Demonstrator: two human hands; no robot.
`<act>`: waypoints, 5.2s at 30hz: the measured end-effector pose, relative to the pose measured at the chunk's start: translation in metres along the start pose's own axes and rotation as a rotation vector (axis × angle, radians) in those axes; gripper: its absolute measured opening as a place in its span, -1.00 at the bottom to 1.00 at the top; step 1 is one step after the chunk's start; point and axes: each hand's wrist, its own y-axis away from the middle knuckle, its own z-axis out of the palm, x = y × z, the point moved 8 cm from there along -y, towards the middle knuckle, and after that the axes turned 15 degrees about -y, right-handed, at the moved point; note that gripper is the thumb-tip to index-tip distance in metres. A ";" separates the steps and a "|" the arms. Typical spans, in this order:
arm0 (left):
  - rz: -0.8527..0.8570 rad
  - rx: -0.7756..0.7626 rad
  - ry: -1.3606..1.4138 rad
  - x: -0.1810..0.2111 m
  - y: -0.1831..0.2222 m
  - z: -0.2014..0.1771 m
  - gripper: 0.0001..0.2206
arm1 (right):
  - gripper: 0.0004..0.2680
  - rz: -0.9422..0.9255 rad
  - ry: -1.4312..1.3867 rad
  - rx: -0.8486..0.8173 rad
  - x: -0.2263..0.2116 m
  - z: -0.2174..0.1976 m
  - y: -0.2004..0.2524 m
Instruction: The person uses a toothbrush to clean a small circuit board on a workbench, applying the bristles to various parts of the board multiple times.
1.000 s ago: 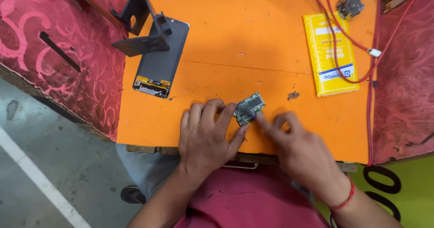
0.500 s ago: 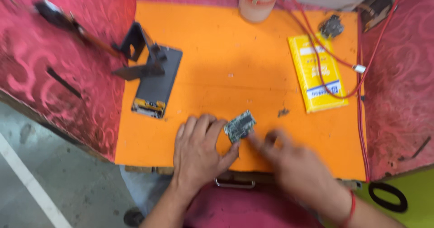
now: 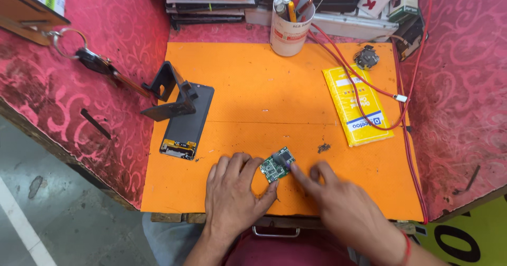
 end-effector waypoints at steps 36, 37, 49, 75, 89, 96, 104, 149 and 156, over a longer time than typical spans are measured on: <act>0.003 0.015 -0.066 -0.005 -0.020 0.014 -0.58 | -0.50 -0.091 0.139 0.198 -0.002 -0.020 -0.017; -0.004 -0.019 -0.035 -0.008 -0.024 0.014 -0.57 | -0.49 -0.154 0.119 0.174 -0.009 -0.016 -0.015; 0.022 -0.095 0.049 -0.009 -0.032 0.012 -0.48 | -0.46 -0.036 0.059 0.121 0.010 -0.019 -0.028; -0.060 0.029 0.055 -0.013 -0.002 0.008 -0.53 | -0.42 -0.093 0.097 0.008 -0.014 0.011 -0.019; -0.065 0.054 0.089 -0.015 -0.001 0.006 -0.51 | -0.45 -0.291 0.116 0.049 -0.030 -0.008 -0.019; -0.085 -0.004 0.068 -0.012 -0.002 0.006 -0.53 | -0.49 -0.244 0.116 0.087 -0.021 -0.007 -0.012; -0.096 0.033 0.018 -0.007 0.000 0.004 -0.52 | -0.47 -0.071 0.143 0.181 -0.004 -0.013 -0.016; 0.040 0.003 0.079 -0.018 -0.025 0.011 -0.54 | -0.49 -0.207 0.071 0.117 -0.016 -0.004 -0.013; 0.010 -0.063 0.085 -0.019 -0.027 0.013 -0.53 | -0.48 -0.117 0.091 0.080 -0.013 -0.002 -0.022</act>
